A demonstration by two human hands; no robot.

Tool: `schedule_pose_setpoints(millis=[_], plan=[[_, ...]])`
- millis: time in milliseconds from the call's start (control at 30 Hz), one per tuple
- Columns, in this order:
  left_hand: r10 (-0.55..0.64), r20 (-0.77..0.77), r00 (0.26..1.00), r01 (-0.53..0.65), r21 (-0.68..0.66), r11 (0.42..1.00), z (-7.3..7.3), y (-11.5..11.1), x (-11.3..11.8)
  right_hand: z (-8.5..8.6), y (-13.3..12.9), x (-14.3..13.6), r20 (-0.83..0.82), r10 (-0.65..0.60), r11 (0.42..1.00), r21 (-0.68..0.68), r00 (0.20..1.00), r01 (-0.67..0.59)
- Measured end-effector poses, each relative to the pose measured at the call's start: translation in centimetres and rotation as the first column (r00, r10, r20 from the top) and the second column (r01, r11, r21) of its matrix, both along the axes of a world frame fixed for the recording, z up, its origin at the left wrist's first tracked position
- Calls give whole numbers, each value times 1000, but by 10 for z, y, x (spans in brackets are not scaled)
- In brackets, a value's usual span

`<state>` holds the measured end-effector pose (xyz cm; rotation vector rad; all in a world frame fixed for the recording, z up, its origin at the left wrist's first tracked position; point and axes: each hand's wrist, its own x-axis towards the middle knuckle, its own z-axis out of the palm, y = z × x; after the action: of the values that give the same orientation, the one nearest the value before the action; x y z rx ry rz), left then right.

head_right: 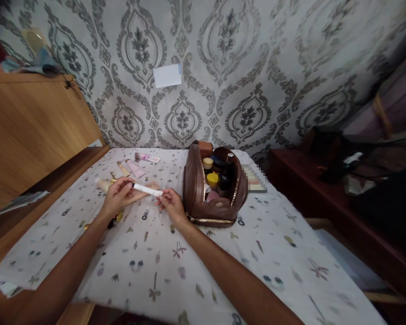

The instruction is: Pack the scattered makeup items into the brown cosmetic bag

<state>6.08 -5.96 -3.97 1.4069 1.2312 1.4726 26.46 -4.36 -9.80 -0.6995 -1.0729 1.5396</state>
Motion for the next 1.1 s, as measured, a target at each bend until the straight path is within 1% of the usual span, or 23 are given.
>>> schedule_pose_setpoints(millis=[167,267,367,500,600,667,800,867,933,1000,1033,1100], plan=[[26,-5,1000,-26,24,999,5,-4,-1,-1,-1,-2,-23,-5,1000,-7,1000,5],[94,29,995,-95,41,995,12,-5,0,0,-2,-3,-21,-12,1000,-5,1000,12],[91,75,993,-97,87,991,27,-5,5,-1,-1,-2,-16,-22,1000,-6,1000,22],[17,64,998,-27,155,988,59,-7,24,-2,0,-1,-12,-19,1000,-8,1000,19],[-19,15,1000,15,251,968,84,-7,44,-3,0,-1,-13,-15,1000,-5,1000,14],[-45,-15,999,47,332,942,99,-5,61,-4,0,-1,-13,-13,1000,-2,1000,13],[-63,-126,990,113,439,892,127,-1,102,-6,2,-1,1,-7,1000,1,1000,7],[-103,-193,976,185,470,863,137,2,125,-8,3,-2,9,-6,1000,-1,1000,6],[-182,-276,944,298,470,831,142,7,147,-10,4,-2,14,-4,1000,-3,1000,4],[-235,-344,909,383,466,797,141,14,167,-11,4,-3,15,-3,1000,0,1000,3],[-248,-371,895,410,464,786,139,18,176,-11,4,-3,16,-1,1000,3,1000,1],[-230,-438,869,438,465,769,136,25,192,-10,4,-3,16,3,1000,12,1000,-3]])
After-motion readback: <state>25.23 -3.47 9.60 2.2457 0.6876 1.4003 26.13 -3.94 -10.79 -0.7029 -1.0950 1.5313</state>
